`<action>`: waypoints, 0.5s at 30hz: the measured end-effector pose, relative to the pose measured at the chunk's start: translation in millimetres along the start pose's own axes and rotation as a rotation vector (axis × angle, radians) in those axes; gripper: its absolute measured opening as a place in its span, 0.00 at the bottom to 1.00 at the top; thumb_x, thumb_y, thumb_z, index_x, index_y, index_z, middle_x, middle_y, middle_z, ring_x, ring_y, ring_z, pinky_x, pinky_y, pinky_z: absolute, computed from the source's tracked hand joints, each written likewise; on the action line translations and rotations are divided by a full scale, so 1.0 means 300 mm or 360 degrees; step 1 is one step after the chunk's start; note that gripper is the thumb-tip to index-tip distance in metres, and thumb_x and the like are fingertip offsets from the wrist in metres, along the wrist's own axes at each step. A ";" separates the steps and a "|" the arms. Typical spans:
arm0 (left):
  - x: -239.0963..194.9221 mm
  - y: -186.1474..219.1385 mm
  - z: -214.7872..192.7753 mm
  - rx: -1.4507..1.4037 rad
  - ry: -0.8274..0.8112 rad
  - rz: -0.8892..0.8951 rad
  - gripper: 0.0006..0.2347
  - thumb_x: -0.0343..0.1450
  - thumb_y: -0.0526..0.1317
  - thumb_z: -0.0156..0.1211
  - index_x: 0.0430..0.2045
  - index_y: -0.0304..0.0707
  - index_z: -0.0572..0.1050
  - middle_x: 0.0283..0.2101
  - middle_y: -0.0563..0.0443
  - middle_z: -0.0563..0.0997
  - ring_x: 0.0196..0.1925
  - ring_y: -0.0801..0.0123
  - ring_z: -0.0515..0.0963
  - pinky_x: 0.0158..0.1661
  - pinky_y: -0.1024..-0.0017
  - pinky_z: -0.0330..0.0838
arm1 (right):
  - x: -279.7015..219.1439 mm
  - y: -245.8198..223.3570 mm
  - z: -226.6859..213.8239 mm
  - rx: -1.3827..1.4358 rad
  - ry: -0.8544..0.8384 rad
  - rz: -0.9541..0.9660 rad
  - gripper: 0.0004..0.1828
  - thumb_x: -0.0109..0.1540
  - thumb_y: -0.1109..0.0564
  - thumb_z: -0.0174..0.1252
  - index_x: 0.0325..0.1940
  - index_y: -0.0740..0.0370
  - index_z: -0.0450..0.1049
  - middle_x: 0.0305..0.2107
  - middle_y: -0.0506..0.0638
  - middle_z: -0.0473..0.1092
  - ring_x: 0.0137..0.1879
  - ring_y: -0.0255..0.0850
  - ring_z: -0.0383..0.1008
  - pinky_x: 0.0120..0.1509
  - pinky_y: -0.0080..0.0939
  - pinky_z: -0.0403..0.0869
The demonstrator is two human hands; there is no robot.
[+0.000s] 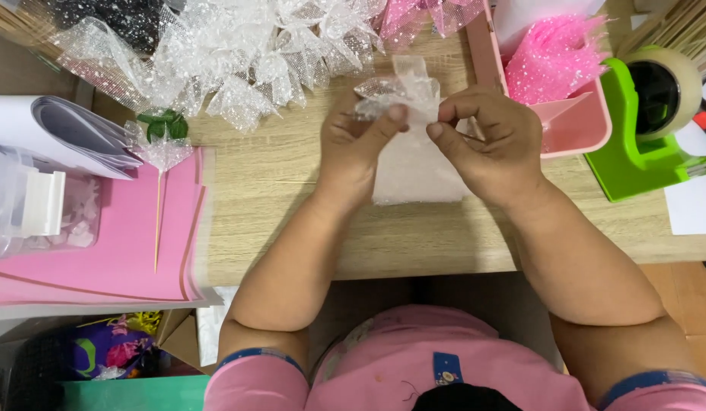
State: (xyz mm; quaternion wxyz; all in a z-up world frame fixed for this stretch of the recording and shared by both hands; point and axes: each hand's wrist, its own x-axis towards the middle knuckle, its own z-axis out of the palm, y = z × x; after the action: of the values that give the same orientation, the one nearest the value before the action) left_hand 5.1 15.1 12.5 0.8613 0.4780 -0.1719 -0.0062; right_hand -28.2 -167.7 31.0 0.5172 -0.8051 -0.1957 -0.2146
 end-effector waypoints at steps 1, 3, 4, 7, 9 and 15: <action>0.000 0.010 -0.021 -0.0003 -0.0007 0.0004 0.07 0.71 0.38 0.66 0.28 0.48 0.71 0.29 0.59 0.77 0.37 0.71 0.77 0.42 0.67 0.76 | -0.002 -0.008 -0.003 -0.0005 0.0005 -0.0005 0.05 0.68 0.64 0.65 0.41 0.65 0.75 0.34 0.53 0.73 0.41 0.41 0.73 0.46 0.38 0.72; 0.034 0.029 -0.053 0.0146 -0.0056 0.0800 0.29 0.75 0.17 0.52 0.71 0.46 0.63 0.63 0.51 0.74 0.61 0.65 0.73 0.60 0.71 0.75 | 0.008 -0.024 -0.023 -0.0040 0.0024 0.0009 0.04 0.65 0.68 0.66 0.39 0.66 0.77 0.32 0.53 0.74 0.37 0.38 0.73 0.43 0.35 0.75; 0.033 0.052 -0.040 0.0131 -0.0082 0.0805 0.29 0.75 0.17 0.52 0.71 0.46 0.63 0.63 0.51 0.74 0.61 0.65 0.73 0.60 0.71 0.75 | 0.004 -0.051 -0.038 -0.0057 0.0047 0.0002 0.04 0.65 0.68 0.66 0.39 0.66 0.77 0.32 0.53 0.74 0.37 0.38 0.73 0.43 0.35 0.75; -0.007 0.099 -0.012 0.1420 0.0229 0.1795 0.21 0.81 0.48 0.34 0.71 0.50 0.56 0.70 0.60 0.67 0.77 0.77 0.62 0.77 0.67 0.60 | -0.041 -0.112 -0.069 -0.0340 -0.0006 -0.0092 0.02 0.63 0.67 0.65 0.39 0.69 0.78 0.33 0.56 0.76 0.35 0.40 0.74 0.41 0.35 0.73; -0.061 0.114 0.002 0.1862 -0.0459 0.2001 0.25 0.73 0.69 0.55 0.51 0.54 0.81 0.58 0.54 0.81 0.73 0.63 0.60 0.76 0.50 0.26 | -0.093 -0.133 -0.083 -0.0853 -0.0115 -0.0359 0.05 0.68 0.60 0.58 0.41 0.63 0.77 0.36 0.54 0.76 0.47 0.51 0.79 0.48 0.48 0.75; -0.112 0.028 0.099 0.2284 -0.1050 0.1246 0.23 0.80 0.56 0.54 0.62 0.38 0.76 0.66 0.51 0.78 0.75 0.57 0.63 0.64 0.25 0.21 | -0.191 -0.207 -0.137 -0.1611 -0.0149 -0.0552 0.05 0.71 0.61 0.58 0.41 0.64 0.77 0.37 0.55 0.73 0.35 0.52 0.70 0.39 0.49 0.67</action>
State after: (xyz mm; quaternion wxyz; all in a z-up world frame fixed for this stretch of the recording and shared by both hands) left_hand -36.8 1.2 24.0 0.1999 0.7844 -0.5259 0.2612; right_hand -115.2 -186.5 61.3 0.0122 -0.9183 -0.2207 -0.3284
